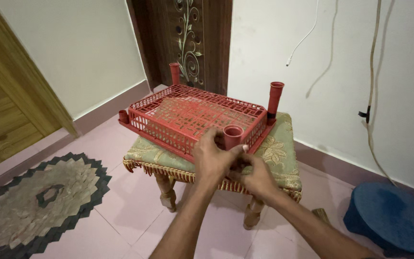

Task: The person removes the red cylindrical plastic legs from a lattice plastic table top one at a time by twisting and pulling them off, places the detached legs inside the basket, then reattaches the legs to the table corners by pushing them back on by hand.

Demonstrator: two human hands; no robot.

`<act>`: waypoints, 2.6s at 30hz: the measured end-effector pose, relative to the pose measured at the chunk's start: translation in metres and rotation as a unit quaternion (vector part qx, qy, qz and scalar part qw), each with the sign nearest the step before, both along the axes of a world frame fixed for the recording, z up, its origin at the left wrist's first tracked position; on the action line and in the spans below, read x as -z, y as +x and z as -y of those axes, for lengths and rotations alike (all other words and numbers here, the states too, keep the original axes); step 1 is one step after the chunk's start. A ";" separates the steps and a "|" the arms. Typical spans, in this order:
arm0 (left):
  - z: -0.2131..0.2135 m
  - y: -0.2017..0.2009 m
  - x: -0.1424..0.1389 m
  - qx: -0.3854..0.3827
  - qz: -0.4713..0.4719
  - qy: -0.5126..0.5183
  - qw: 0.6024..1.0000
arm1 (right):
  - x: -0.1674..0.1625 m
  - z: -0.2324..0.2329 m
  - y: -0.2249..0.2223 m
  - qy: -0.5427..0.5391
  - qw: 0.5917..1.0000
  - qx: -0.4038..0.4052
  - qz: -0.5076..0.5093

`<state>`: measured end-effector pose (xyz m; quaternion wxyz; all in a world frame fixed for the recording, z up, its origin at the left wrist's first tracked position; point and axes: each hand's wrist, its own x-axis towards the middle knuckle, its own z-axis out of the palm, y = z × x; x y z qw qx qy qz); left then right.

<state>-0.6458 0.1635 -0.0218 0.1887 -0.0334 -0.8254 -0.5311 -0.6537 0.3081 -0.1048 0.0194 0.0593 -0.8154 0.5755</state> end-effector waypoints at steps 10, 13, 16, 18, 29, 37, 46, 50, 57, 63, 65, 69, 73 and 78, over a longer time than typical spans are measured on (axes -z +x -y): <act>0.008 -0.014 0.014 0.074 -0.018 -0.029 0.997 | 0.011 -0.005 -0.005 -0.007 0.999 -0.032 -0.037; 0.001 -0.013 0.019 0.006 -0.094 -0.090 0.992 | 0.017 -0.003 -0.014 0.018 1.000 0.005 -0.021; -0.010 -0.010 0.022 -0.056 -0.100 -0.057 0.992 | 0.022 0.000 -0.021 -0.089 0.996 0.016 0.019; -0.011 -0.010 0.022 -0.048 -0.059 -0.017 0.997 | 0.020 0.003 -0.023 -0.148 0.988 0.022 0.025; -0.004 -0.009 0.010 -0.009 -0.102 -0.084 0.991 | 0.010 0.003 -0.008 -0.041 0.999 0.026 -0.024; 0.040 -0.051 0.068 0.063 -0.055 0.099 0.992 | 0.019 -0.011 0.001 0.035 0.998 0.022 0.038; 0.101 -0.116 0.101 -0.161 0.161 0.134 0.964 | 0.012 -0.007 0.008 0.078 0.994 0.066 -0.027; 0.090 -0.118 0.093 -0.193 0.180 0.084 0.961 | 0.009 0.003 0.003 0.107 0.984 0.087 -0.117; 0.063 -0.087 0.079 -0.197 0.118 0.186 0.955 | -0.007 -0.037 -0.025 0.106 0.986 0.111 0.061; -0.022 -0.046 0.071 -0.116 0.173 0.290 0.934 | -0.014 -0.140 -0.075 -0.018 0.997 0.036 0.066; -0.047 -0.034 0.078 -0.103 0.165 0.218 0.956 | -0.006 -0.165 -0.087 -0.019 0.995 0.079 0.062; -0.065 -0.030 0.103 -0.080 0.201 0.260 0.941 | 0.026 -0.178 -0.095 -0.046 0.995 0.090 0.025; -0.051 -0.035 0.131 -0.060 0.118 0.229 0.964 | 0.042 -0.162 -0.075 -0.061 0.979 0.188 0.052; -0.027 -0.042 0.144 -0.040 0.109 0.099 0.988 | 0.044 -0.091 -0.025 0.031 0.894 0.438 -0.090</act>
